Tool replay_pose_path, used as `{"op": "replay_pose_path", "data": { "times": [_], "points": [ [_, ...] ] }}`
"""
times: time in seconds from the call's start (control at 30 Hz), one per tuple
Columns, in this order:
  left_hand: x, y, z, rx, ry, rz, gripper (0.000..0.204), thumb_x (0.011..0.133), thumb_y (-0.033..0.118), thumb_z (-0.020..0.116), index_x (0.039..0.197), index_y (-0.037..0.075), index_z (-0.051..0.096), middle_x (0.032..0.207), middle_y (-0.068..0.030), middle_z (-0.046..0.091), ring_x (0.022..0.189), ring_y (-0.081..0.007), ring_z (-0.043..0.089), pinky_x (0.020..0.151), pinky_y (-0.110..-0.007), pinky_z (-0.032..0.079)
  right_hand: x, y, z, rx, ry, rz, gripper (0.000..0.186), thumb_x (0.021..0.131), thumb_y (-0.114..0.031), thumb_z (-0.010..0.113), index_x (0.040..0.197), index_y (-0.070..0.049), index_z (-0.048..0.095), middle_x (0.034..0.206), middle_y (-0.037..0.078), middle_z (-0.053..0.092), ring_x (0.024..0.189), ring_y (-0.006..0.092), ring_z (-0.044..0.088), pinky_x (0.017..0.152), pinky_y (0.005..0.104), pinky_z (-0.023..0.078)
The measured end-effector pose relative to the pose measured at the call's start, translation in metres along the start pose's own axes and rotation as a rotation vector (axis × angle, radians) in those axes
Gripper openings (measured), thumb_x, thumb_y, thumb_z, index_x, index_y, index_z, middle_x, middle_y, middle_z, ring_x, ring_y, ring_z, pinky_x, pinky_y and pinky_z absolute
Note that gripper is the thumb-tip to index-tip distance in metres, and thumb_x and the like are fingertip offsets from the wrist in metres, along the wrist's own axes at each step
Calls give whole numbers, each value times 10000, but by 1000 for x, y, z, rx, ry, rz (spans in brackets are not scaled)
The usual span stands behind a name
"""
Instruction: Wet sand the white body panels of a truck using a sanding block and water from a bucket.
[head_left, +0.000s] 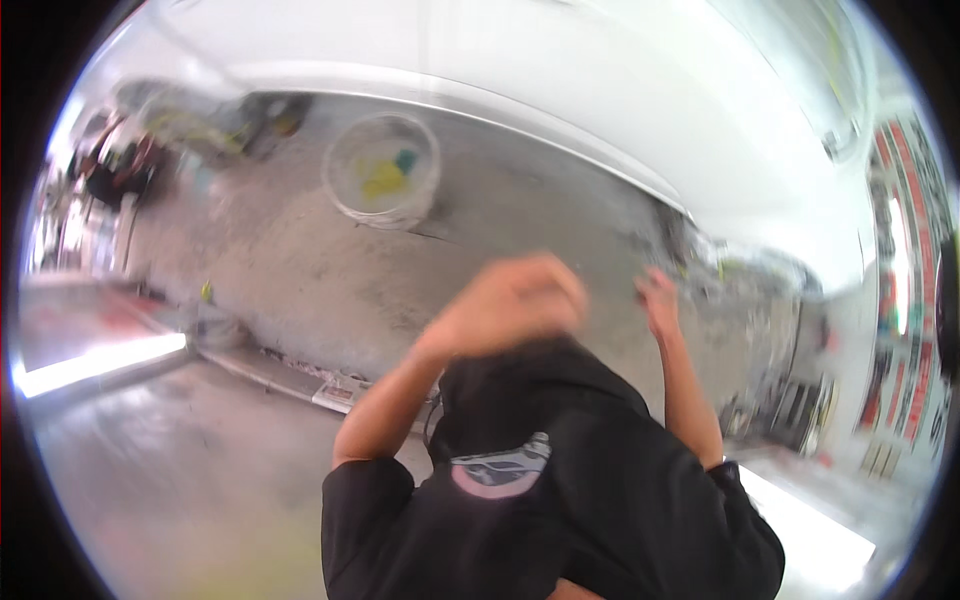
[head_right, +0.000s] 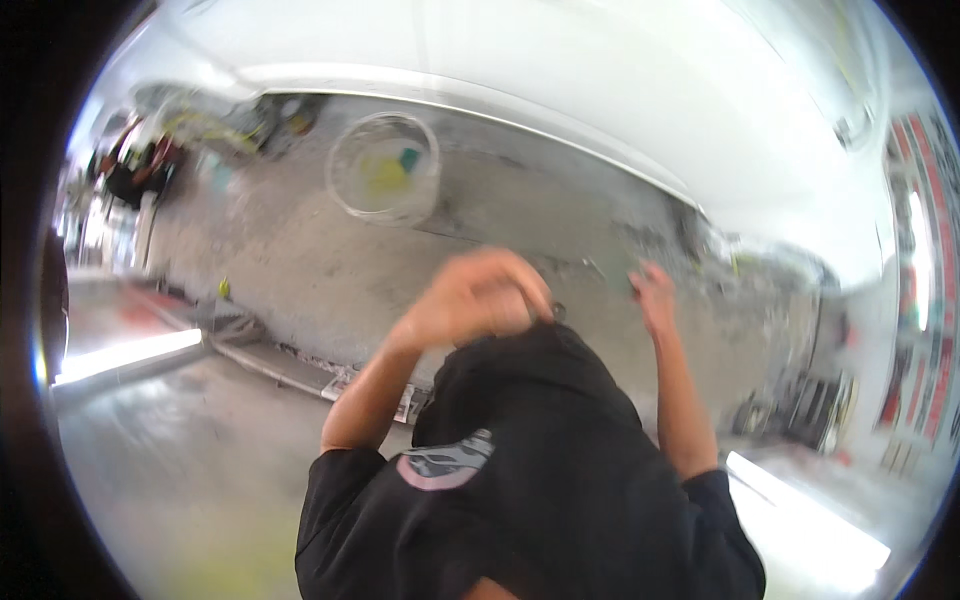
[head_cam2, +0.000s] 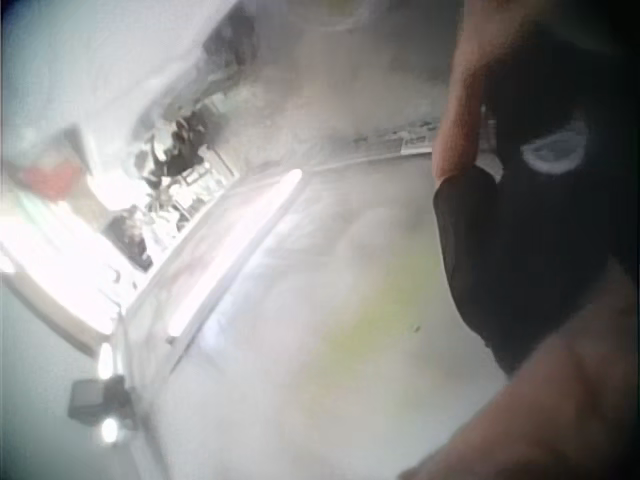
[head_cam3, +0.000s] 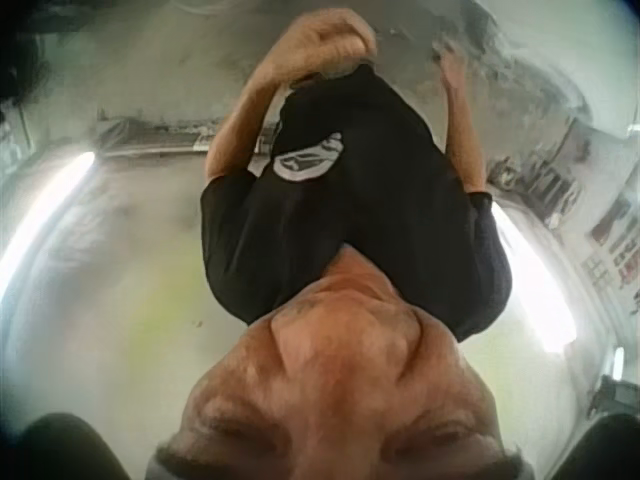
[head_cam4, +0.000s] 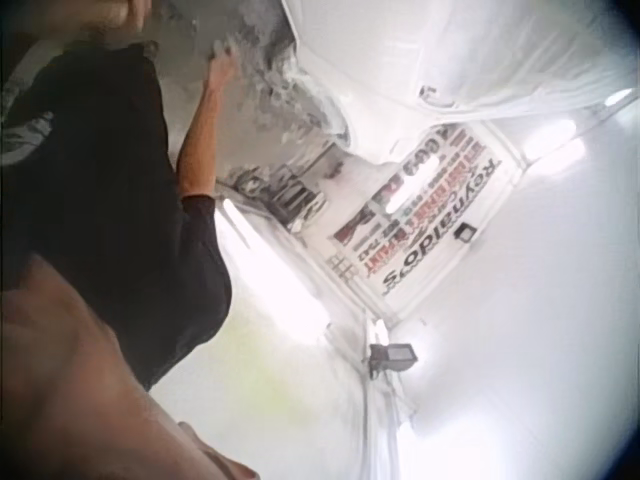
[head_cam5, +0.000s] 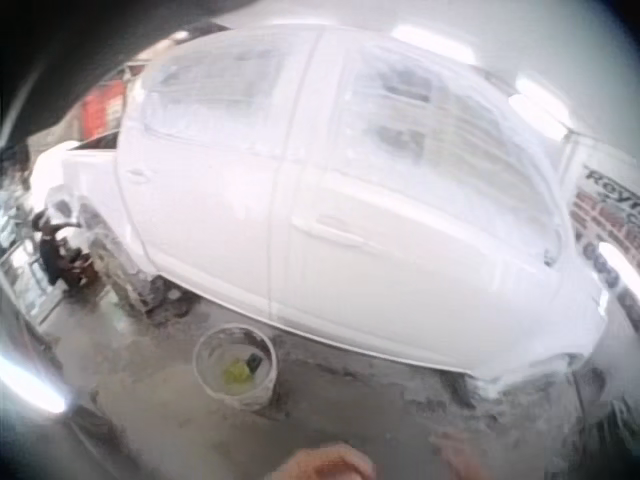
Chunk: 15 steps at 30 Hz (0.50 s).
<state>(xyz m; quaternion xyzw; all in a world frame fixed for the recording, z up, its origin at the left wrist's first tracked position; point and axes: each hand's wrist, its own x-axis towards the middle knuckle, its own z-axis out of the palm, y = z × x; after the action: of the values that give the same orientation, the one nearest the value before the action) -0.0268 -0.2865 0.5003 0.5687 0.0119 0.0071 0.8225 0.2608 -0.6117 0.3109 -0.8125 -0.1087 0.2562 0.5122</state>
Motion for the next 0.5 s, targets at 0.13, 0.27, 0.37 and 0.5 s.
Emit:
{"op": "replay_pose_path", "data": {
  "times": [0.13,0.27,0.37,0.5],
  "points": [
    [41,-118,-20,257,510,2,302,1021,218,737,1241,11,732,1186,-95,760,1086,-166,699,935,-331,565,-8,-109,29,164,-152,-52,338,958,-156,769,1264,-16,731,943,0,718,787,92,634,676,279,526],
    [74,-132,28,105,550,-132,407,1066,263,730,1339,-31,661,1215,-121,738,1132,-190,696,965,-353,562,-25,-142,20,241,-246,-97,331,961,-157,771,1260,-17,735,941,19,727,771,90,641,654,280,526],
    [100,-130,64,-5,551,-86,348,1058,225,736,1282,-34,673,1187,-130,747,1075,-189,719,893,-352,600,-34,-136,-4,126,-295,-173,321,967,-169,772,1239,-4,735,898,31,731,730,90,644,631,275,520],
    [135,-139,128,-86,735,19,210,986,156,790,1012,-34,705,943,-77,739,776,-142,694,650,-296,596,-41,-121,-68,91,-345,-197,294,971,-184,771,1186,12,727,813,31,710,660,98,637,604,280,511]
  ]
}}
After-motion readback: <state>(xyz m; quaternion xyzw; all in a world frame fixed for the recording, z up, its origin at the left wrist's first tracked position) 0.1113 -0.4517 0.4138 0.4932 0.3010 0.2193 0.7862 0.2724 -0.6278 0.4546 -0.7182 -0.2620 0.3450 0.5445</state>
